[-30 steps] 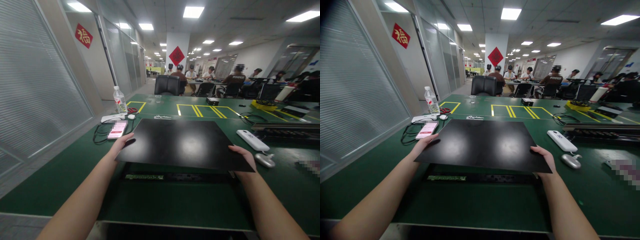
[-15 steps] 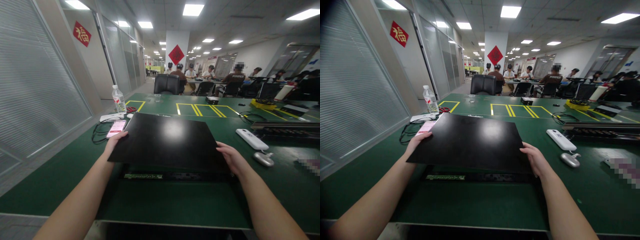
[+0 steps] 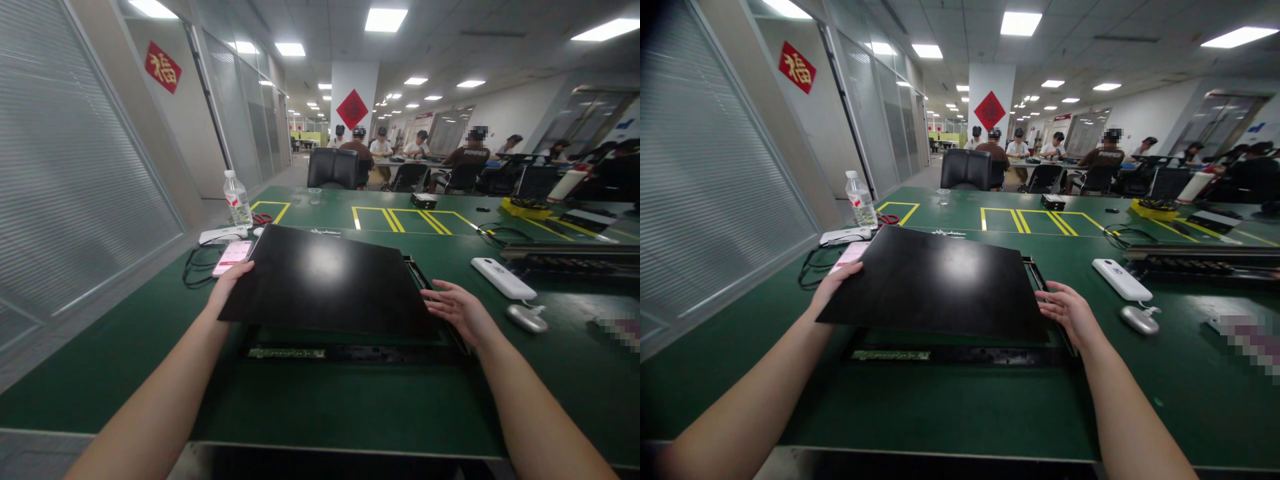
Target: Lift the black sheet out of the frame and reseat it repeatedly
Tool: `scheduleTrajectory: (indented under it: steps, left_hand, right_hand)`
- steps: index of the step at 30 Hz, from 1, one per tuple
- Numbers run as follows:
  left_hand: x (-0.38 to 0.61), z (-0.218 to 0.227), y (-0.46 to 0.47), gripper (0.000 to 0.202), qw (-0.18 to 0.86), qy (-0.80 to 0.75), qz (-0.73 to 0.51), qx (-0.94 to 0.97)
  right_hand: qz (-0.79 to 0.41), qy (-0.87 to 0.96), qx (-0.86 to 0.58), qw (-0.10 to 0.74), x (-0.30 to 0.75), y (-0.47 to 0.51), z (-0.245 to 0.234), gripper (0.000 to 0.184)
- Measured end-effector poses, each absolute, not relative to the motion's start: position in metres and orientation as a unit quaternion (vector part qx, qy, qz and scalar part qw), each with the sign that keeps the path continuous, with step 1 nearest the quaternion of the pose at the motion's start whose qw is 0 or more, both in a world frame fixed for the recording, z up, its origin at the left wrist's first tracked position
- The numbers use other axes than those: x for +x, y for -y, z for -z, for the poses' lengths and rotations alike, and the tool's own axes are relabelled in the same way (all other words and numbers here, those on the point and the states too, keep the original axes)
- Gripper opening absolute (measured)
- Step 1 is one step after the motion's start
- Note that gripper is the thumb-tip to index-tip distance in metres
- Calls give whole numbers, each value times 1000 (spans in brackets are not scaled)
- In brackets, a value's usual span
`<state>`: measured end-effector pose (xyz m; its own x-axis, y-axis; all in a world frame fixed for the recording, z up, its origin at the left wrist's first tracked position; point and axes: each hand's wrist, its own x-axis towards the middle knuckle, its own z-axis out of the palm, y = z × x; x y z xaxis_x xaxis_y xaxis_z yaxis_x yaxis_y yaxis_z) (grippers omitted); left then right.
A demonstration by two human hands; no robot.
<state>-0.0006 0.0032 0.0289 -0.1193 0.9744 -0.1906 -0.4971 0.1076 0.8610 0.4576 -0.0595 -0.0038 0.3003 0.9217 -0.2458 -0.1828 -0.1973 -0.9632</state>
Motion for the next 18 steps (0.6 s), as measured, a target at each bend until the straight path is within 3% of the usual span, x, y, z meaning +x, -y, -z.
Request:
scheduleTrajectory:
  steps: [18]
  left_hand:
    - [16,-19,-3,41,578,-494,-572,306]
  right_hand:
    - [-360,288,-673,578,452,60,-1,22]
